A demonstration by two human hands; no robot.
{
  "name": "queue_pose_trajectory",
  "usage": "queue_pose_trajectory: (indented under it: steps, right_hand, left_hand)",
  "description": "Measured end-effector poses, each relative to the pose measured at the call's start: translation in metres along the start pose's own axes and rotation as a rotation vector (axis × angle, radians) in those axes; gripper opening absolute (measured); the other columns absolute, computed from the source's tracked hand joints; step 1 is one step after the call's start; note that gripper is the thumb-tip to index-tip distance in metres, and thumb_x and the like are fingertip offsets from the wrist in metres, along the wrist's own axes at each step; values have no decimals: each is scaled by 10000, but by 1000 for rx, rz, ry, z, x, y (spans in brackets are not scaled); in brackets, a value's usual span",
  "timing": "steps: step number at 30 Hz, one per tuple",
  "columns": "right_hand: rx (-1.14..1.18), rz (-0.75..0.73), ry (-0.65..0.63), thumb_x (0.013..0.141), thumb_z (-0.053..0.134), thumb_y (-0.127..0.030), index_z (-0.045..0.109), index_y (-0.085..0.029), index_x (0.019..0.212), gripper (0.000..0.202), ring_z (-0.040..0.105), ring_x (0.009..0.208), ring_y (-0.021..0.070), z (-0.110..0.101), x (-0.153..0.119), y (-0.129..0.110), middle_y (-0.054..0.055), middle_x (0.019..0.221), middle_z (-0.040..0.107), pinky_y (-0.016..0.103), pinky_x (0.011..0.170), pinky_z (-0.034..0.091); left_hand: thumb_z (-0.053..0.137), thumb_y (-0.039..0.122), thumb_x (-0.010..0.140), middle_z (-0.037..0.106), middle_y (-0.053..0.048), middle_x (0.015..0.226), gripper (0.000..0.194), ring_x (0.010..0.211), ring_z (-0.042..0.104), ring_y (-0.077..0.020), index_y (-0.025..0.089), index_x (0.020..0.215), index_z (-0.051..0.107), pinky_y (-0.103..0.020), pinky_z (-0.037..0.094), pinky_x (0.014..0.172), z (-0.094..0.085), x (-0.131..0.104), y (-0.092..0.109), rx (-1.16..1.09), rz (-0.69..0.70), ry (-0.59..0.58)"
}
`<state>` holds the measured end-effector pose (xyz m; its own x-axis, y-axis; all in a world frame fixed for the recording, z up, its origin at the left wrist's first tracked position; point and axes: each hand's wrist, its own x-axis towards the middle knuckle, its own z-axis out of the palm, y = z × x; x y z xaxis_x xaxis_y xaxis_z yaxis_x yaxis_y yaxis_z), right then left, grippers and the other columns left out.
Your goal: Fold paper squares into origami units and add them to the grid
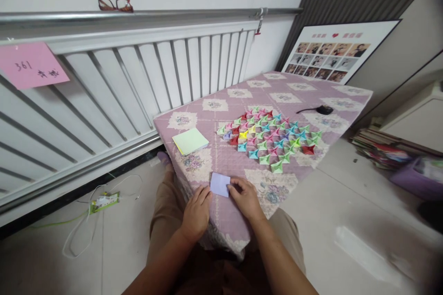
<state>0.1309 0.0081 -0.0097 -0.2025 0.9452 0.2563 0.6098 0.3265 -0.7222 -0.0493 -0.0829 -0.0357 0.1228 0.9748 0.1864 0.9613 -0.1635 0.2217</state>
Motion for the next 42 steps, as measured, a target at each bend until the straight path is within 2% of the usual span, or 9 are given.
queue_pose_trajectory:
  steps: [6,10,14,17,20,25,29,33,42]
  right_hand:
    - [-108,-72,-40,775,604,-387,616,-220,717,177,586,904,207,2,-4,-3,12,847,665,400,918,316]
    - [-44,-139,64,791,591,-348,571,-213,691,170,574,843,198,4,-7,6,16,806,644,368,852,344]
    - [-58,-214,183,811,554,-251,559,-211,732,89,549,816,189,2,-13,4,25,812,639,344,815,352]
    - [-171,-328,123,807,537,-165,577,-209,767,71,537,857,188,1,-18,-5,24,840,639,370,894,313]
    - [-263,-426,50,830,532,-152,587,-204,789,86,530,881,182,1,-21,-13,26,861,635,389,956,271]
    - [-326,-520,-52,856,541,-181,579,-201,765,101,525,864,177,4,-22,-15,16,820,623,399,984,252]
    - [-315,-486,-117,857,556,-202,614,-213,835,64,527,867,181,2,-28,-13,14,822,617,394,978,266]
    - [-326,-372,-140,846,600,-247,649,-232,931,100,520,904,201,-1,-33,-10,31,884,619,363,896,314]
    - [-338,-185,-116,872,579,-314,648,-242,806,120,509,899,198,0,-30,-12,18,847,594,348,837,293]
  left_hand:
    - [362,38,852,494,-57,1387,471,1340,346,-230,152,1272,543,-419,360,1106,0,2,-1,-70,5,15]
    - [383,24,796,506,-86,1355,487,1319,371,-224,152,1228,566,-418,342,1119,-2,4,-5,-197,30,46]
    - [414,51,783,522,-106,1278,448,1226,458,-215,162,1196,548,-429,377,1086,-3,3,-5,-355,-22,191]
    - [454,92,805,531,-107,1211,426,1181,485,-220,174,1222,489,-442,408,1047,-6,3,0,-406,-101,335]
    - [486,114,813,514,-105,1220,432,1196,462,-228,186,1238,464,-441,392,1048,-11,5,3,-372,-73,399]
    - [496,93,793,535,-77,1201,401,1141,469,-237,223,1167,559,-438,388,1002,-18,14,2,-256,28,250]
    - [537,98,782,602,-33,1065,279,1043,494,-223,248,981,664,-405,391,936,-20,20,-2,-212,49,130]
    - [560,133,797,623,-28,997,231,980,512,-214,254,950,684,-397,381,899,-19,22,-7,-214,-4,88]
    - [612,276,826,622,-36,965,97,961,516,-205,228,844,694,-379,369,903,-22,30,-18,-275,-166,43]
